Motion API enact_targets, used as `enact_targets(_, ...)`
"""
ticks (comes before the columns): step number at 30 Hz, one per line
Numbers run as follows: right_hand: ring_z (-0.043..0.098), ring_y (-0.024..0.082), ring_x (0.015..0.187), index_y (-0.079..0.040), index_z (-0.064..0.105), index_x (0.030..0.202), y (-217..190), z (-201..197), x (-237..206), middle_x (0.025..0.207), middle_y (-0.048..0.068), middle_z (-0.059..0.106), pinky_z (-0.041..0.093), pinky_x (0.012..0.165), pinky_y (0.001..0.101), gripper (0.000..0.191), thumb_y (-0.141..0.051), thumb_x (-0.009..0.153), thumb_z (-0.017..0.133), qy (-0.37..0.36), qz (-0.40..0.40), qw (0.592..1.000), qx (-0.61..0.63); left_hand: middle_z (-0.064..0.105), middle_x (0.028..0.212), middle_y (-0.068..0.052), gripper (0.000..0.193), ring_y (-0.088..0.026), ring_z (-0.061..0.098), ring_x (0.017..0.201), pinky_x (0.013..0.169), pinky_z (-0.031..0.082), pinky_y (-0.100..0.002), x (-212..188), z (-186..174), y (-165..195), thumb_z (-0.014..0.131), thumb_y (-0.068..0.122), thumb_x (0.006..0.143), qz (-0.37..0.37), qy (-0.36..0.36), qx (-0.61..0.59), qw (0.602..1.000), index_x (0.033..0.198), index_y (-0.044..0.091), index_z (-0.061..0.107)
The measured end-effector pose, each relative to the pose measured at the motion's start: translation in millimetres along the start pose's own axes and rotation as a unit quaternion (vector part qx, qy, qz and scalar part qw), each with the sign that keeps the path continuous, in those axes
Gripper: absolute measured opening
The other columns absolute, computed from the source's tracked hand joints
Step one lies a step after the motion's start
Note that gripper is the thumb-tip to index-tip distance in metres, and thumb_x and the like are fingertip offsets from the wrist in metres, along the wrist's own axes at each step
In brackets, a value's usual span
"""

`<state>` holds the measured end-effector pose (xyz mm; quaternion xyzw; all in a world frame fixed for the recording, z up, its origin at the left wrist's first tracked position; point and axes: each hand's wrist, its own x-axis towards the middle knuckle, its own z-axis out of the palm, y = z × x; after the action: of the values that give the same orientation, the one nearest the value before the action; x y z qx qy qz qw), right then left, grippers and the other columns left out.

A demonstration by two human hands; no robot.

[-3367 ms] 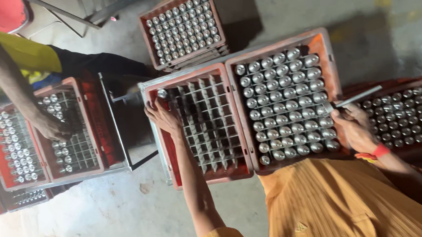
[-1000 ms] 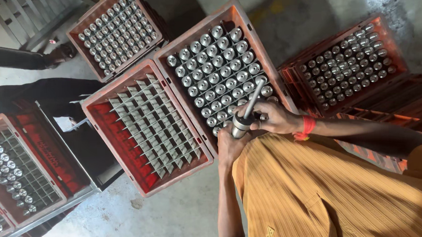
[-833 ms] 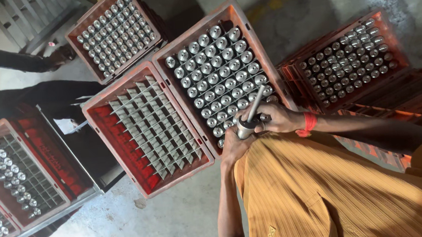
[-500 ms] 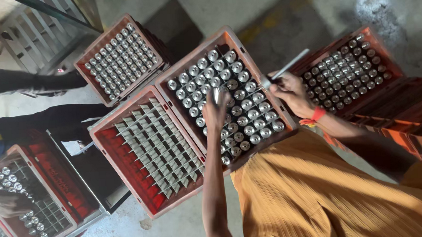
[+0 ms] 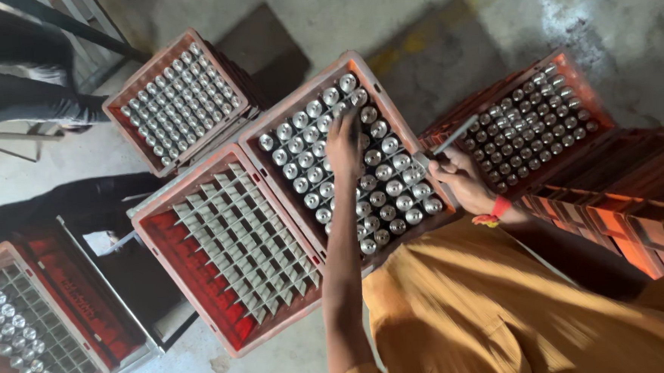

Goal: The person picks metal cap-shaped parts one at a time from a divider crate and places them upright into the compartments of an adjacent grid crate, using a metal rod in one hand to help seat each part. After filling a crate, the person carries it and stacks it on a pile, then resumes filling another crate.

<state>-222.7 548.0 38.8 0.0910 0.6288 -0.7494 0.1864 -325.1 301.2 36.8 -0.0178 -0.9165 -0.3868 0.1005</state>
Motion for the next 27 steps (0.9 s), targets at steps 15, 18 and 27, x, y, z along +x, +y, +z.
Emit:
enact_targets(15, 0.066, 0.021, 0.111, -0.001, 0.065, 0.125, 16, 38, -13, 0.127, 0.012, 0.069, 0.056, 0.092, 0.0389, 0.034, -0.021, 0.099, 0.058, -0.078, 0.155, 0.956, 0.238, 0.078, 0.098, -0.011, 0.018, -0.019, 0.072, 0.082, 0.077, 0.056, -0.034, -238, -90, 9, 0.069, 0.012, 0.094, -0.270, 0.160, -0.140, 0.939, 0.109, 0.003, 0.074)
enact_targets(18, 0.067, 0.016, 0.102, -0.002, 0.069, 0.117, 27, 46, -30, 0.115, 0.006, 0.071, 0.055, 0.084, 0.0347, 0.029, -0.023, 0.100, 0.059, -0.048, 0.169, 0.969, 0.173, 0.077, 0.103, -0.013, 0.021, -0.025, 0.073, 0.086, 0.078, 0.057, -0.036, -239, -90, 13, 0.071, 0.016, 0.094, -0.267, 0.099, -0.156, 0.946, 0.112, 0.005, 0.073)
enact_targets(27, 0.067, 0.018, 0.069, -0.009, 0.067, 0.093, 50, 56, -118, 0.075, 0.007, 0.065, 0.060, 0.059, 0.0376, 0.056, -0.061, 0.093, 0.046, 0.108, 0.261, 0.955, 0.089, 0.066, 0.114, -0.023, 0.042, -0.043, 0.063, 0.106, 0.088, 0.052, -0.049, -264, -100, 21, 0.077, 0.018, 0.085, -0.118, -0.128, -0.079, 0.982, 0.123, 0.006, 0.067)
